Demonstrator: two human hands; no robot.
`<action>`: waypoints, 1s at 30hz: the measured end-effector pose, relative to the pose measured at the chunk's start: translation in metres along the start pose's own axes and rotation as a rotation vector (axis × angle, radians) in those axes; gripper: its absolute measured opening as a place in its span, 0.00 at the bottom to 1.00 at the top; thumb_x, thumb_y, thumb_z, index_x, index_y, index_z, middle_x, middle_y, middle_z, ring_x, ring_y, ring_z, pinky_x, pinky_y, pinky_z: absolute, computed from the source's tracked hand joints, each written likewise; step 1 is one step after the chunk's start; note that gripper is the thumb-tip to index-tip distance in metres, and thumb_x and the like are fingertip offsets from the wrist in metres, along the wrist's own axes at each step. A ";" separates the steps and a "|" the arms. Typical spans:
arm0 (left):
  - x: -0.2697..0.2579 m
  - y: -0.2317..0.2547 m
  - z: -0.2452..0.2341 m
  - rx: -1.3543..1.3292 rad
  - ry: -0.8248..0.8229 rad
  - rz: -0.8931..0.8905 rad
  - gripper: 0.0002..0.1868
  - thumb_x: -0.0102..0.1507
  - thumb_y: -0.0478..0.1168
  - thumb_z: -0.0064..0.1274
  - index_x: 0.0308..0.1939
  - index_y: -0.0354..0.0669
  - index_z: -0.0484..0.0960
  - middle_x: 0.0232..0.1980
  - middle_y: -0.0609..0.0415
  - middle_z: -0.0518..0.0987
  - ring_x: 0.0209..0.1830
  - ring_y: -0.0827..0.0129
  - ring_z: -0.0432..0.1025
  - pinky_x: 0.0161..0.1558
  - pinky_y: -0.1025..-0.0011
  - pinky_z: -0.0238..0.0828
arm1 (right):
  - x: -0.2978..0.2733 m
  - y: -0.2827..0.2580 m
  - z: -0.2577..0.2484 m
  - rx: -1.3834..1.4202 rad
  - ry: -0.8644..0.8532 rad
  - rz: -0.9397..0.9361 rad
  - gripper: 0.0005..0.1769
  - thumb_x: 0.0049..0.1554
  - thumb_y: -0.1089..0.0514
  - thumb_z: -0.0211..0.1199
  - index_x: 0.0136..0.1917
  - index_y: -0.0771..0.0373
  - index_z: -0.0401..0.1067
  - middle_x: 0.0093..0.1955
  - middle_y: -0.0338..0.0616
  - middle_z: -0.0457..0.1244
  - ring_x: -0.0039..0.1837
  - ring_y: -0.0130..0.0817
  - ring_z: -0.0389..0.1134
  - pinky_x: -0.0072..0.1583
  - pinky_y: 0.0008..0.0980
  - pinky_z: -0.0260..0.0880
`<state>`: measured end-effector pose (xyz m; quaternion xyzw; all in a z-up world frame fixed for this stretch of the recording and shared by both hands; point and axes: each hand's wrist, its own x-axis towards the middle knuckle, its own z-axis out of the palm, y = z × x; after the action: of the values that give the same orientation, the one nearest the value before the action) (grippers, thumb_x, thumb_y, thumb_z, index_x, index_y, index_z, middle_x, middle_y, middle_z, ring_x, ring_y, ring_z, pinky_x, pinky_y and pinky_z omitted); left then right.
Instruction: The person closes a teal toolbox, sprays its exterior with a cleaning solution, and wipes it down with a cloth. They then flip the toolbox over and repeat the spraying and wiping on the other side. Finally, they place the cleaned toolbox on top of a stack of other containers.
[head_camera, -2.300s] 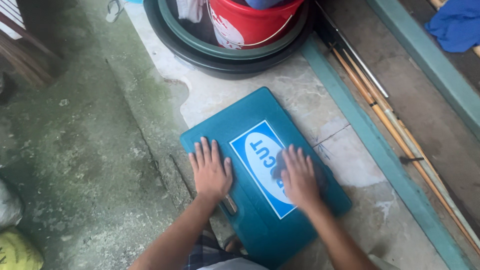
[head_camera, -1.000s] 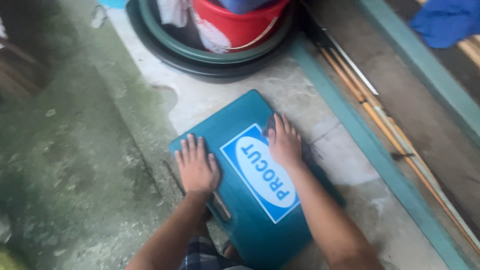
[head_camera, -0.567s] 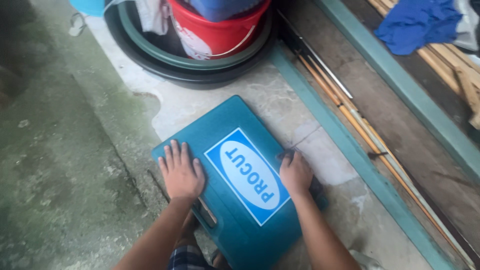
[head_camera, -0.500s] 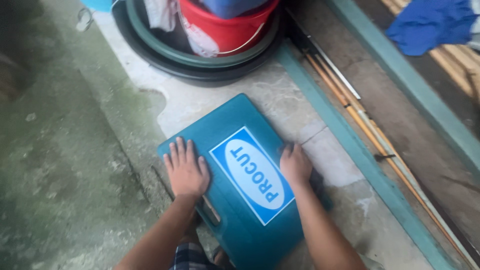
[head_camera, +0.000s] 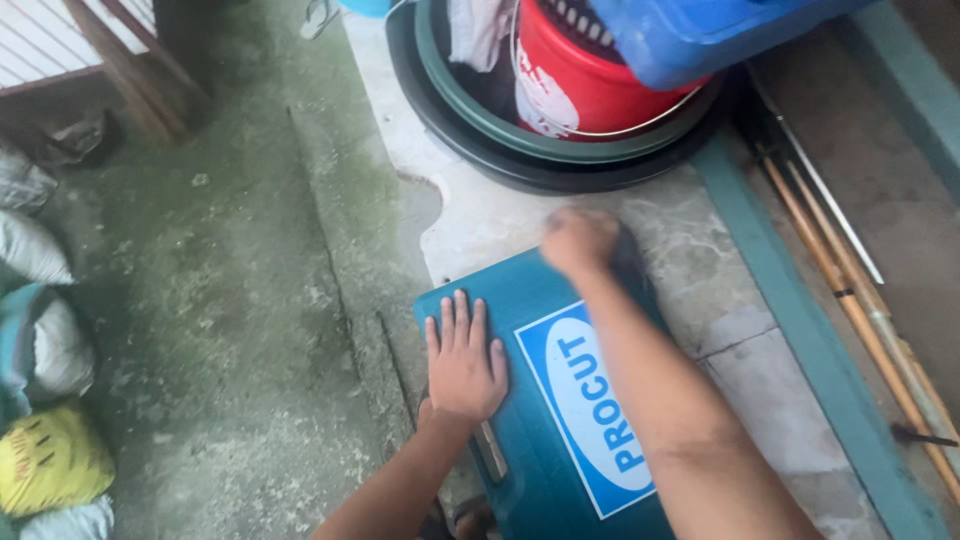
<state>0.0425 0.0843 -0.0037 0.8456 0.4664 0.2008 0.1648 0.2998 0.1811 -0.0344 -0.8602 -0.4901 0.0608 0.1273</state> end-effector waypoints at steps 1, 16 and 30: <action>0.000 -0.001 0.001 -0.020 0.005 -0.003 0.34 0.65 0.47 0.42 0.72 0.30 0.64 0.79 0.31 0.56 0.80 0.38 0.46 0.76 0.42 0.32 | -0.008 -0.022 0.002 -0.031 -0.133 -0.087 0.22 0.56 0.41 0.55 0.52 0.55 0.79 0.58 0.51 0.69 0.64 0.53 0.67 0.66 0.52 0.59; -0.001 -0.005 0.005 -0.014 0.021 0.005 0.37 0.63 0.47 0.44 0.72 0.25 0.62 0.78 0.29 0.56 0.81 0.41 0.47 0.76 0.43 0.33 | -0.011 0.018 -0.036 0.042 -0.083 0.040 0.23 0.58 0.41 0.54 0.60 0.52 0.76 0.62 0.57 0.64 0.66 0.58 0.63 0.62 0.55 0.63; -0.004 -0.008 0.012 -0.022 0.103 0.036 0.38 0.63 0.47 0.45 0.70 0.20 0.63 0.76 0.26 0.60 0.80 0.38 0.50 0.77 0.43 0.35 | -0.050 -0.049 -0.001 -0.032 -0.051 -0.293 0.18 0.59 0.45 0.54 0.47 0.56 0.79 0.53 0.47 0.70 0.61 0.45 0.67 0.68 0.50 0.56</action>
<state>0.0409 0.0838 -0.0181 0.8404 0.4569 0.2521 0.1461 0.2337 0.1620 -0.0203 -0.7795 -0.6144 0.0554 0.1085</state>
